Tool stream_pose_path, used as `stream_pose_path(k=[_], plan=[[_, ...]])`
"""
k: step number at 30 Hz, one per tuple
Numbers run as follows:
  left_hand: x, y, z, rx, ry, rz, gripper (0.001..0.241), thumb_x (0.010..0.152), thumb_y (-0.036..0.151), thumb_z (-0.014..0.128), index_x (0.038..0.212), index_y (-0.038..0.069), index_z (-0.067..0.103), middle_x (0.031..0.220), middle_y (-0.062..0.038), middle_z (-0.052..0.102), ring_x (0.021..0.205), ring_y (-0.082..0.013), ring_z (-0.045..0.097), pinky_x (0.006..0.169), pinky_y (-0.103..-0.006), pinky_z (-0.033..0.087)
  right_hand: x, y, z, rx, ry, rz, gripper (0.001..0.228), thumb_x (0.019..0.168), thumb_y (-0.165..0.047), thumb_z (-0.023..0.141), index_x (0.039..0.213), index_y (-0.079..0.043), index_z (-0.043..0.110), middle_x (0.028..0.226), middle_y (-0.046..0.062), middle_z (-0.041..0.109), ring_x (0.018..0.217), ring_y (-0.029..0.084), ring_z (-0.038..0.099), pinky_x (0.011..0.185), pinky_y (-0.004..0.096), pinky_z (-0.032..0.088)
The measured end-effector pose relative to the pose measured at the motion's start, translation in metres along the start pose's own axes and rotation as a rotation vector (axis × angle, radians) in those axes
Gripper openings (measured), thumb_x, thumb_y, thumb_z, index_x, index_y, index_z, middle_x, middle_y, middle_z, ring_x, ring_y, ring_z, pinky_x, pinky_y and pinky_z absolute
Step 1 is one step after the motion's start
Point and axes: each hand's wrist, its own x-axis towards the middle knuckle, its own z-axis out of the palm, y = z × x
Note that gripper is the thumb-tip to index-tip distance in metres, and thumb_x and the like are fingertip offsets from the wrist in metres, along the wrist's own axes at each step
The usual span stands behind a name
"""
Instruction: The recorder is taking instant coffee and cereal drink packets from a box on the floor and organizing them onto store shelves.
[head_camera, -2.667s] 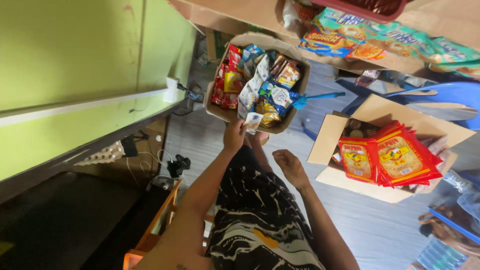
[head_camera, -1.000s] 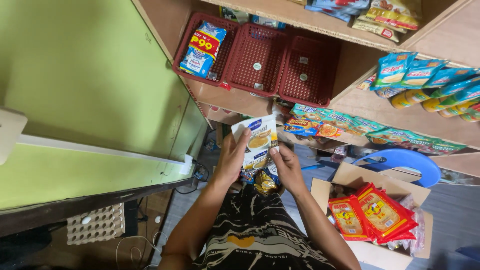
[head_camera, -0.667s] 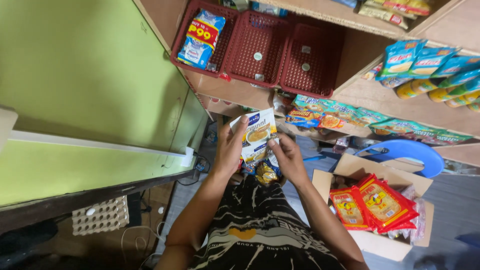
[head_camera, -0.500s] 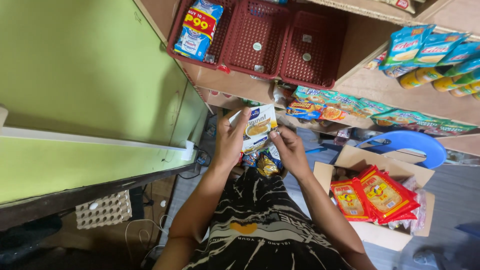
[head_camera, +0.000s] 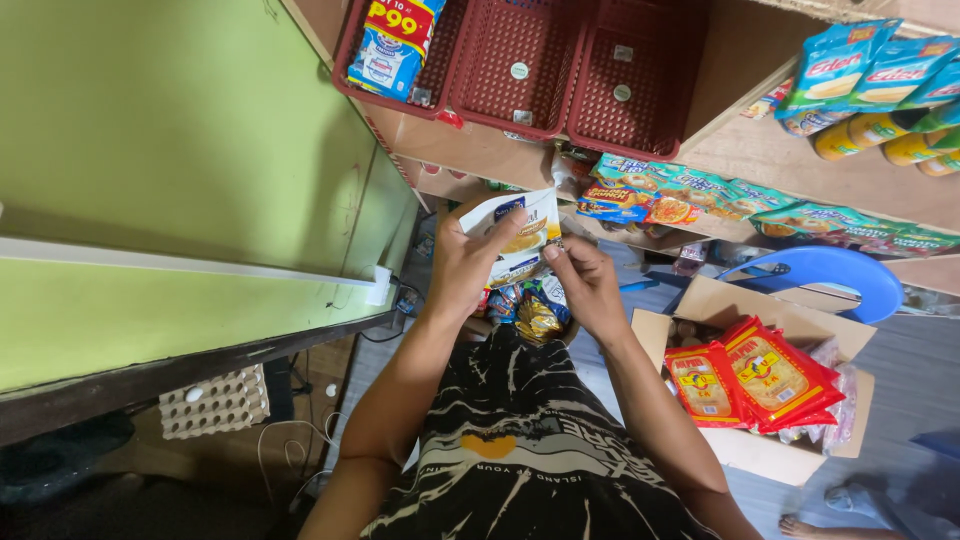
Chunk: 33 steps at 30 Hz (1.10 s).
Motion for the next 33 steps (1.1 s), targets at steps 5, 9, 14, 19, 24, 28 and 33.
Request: stream_pose_path(k=[5,9,14,19,24,28,33], plan=[[0.006,-0.018,-0.009,0.054,-0.132,-0.009,0.029,0.089,-0.001,0.080,0.116,-0.005,0.070,0.106,-0.008,0.074,0.094,-0.0117,0.070,0.085,-0.0286,0.059,-0.002,0.010,-0.005,-0.063,0.031,0.024,0.017,0.104,-0.015,0.067,0.098,0.000,0.071,0.078,-0.008,0.053,0.072,0.001,0.041,0.060,0.020,0.034],[0.005,-0.019,-0.001,0.038,-0.119,-0.006,0.034,0.088,-0.002,0.079,0.119,-0.003,0.067,0.109,-0.008,0.074,0.096,-0.0115,0.071,0.085,-0.0282,0.060,0.001,-0.013,0.001,-0.080,0.028,-0.014,0.019,0.105,-0.018,0.066,0.098,-0.001,0.071,0.078,-0.009,0.055,0.071,0.000,0.042,0.059,0.021,0.035],[0.009,-0.110,-0.038,-0.343,-0.009,-0.307,0.030,0.098,0.015,0.073,0.123,-0.001,0.066,0.107,-0.009,0.074,0.093,-0.0169,0.071,0.082,-0.0339,0.058,0.011,-0.021,0.001,-0.357,0.059,0.145,0.034,0.103,-0.025,0.068,0.083,0.003,0.067,0.062,0.000,0.054,0.057,0.004,0.041,0.049,0.029,0.034],[-0.024,-0.141,-0.034,-0.656,0.030,-0.557,0.036,0.104,0.033,0.062,0.129,0.007,0.063,0.115,-0.008,0.072,0.101,-0.0209,0.070,0.089,-0.0388,0.057,0.025,-0.005,-0.005,-0.604,-0.003,0.138,0.026,0.092,-0.024,0.068,0.089,0.003,0.070,0.061,0.012,0.060,0.053,0.012,0.049,0.052,0.036,0.042],[-0.035,-0.144,-0.033,-0.793,0.058,-0.603,0.043,0.102,0.038,0.059,0.133,0.008,0.061,0.121,-0.008,0.070,0.109,-0.0218,0.069,0.095,-0.0392,0.056,0.021,0.007,-0.001,-0.604,0.018,0.178,0.027,0.093,-0.021,0.068,0.087,0.005,0.067,0.066,0.017,0.062,0.056,0.014,0.051,0.055,0.037,0.044],[-0.032,-0.139,-0.031,-0.646,0.122,-0.440,0.040,0.101,0.026,0.066,0.137,0.011,0.056,0.123,-0.005,0.068,0.111,-0.0206,0.067,0.096,-0.0402,0.054,0.021,-0.005,0.004,-0.543,-0.012,0.003,0.021,0.094,-0.018,0.065,0.099,0.002,0.069,0.074,0.015,0.066,0.063,0.010,0.054,0.058,0.033,0.046],[-0.029,-0.113,-0.014,-0.555,0.176,-0.327,0.043,0.098,0.019,0.068,0.139,0.013,0.054,0.126,-0.003,0.066,0.115,-0.0186,0.066,0.098,-0.0388,0.054,0.018,-0.014,0.011,-0.424,0.116,-0.070,0.023,0.097,-0.019,0.071,0.099,0.002,0.063,0.077,0.006,0.070,0.065,0.003,0.058,0.055,0.026,0.047]])
